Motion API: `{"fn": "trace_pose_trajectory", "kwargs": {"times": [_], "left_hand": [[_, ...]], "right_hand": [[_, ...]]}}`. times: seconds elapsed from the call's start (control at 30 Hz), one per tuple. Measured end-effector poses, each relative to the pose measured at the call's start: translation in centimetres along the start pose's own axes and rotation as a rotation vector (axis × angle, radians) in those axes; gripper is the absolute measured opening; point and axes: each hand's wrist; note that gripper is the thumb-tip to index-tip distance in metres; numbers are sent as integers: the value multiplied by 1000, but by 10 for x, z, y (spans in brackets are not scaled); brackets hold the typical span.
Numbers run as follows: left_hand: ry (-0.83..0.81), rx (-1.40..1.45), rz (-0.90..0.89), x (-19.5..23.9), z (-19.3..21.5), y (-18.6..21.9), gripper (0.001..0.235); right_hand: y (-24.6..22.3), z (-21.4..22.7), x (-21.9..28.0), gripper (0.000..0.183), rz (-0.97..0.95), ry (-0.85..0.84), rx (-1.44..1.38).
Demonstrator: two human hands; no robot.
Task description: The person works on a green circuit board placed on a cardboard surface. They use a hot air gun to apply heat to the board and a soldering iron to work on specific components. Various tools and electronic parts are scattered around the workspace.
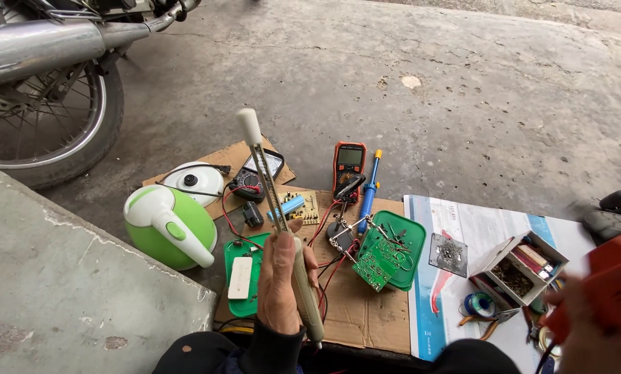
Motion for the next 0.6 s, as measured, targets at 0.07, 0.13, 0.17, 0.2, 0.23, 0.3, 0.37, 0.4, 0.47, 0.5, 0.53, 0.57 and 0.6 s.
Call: {"fn": "trace_pose_trajectory", "kwargs": {"times": [0.07,0.13,0.17,0.2,0.23,0.3,0.37,0.4,0.47,0.5,0.53,0.57,0.6], "left_hand": [[53,31,-49,-3,-5,14,67],[53,45,-146,-11,-12,25,55],[49,62,-244,-17,-16,30,55],[55,59,-243,-21,-23,33,55],[134,191,-219,-26,-31,36,45],[224,317,-197,-37,-41,36,40],[314,279,-235,-52,-48,29,49],[323,270,-232,-57,-47,21,49],[344,260,-213,-69,-45,2,42],[353,255,-202,-78,-42,-12,42],[357,277,-169,-87,-36,-25,37],[361,298,-137,-96,-31,-38,33],[369,291,-129,-102,-31,-44,33]], "right_hand": [[9,2,-46,36,440,-120,151],[-18,-20,-57,38,318,-108,39],[-31,-33,-63,43,196,-95,-71],[-39,-41,-55,43,193,-101,-70],[-47,-50,-48,43,91,-108,-247],[-68,-66,-21,46,-21,-123,-422],[-95,-79,19,33,-340,85,-447],[-62,-77,25,33,-350,79,-441],[3,-73,34,38,-519,-275,158],[55,-81,41,38,-524,-279,171],[106,-89,51,22,-564,-261,103],[158,-95,61,34,-603,-242,34],[174,-94,25,34,-610,-246,45]]}}
Point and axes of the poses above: each hand's wrist, its own x-axis away from the middle knuckle, its own z-axis out of the back of the hand, y = z × x, and after that the axes turned 7 degrees about y, right-handed
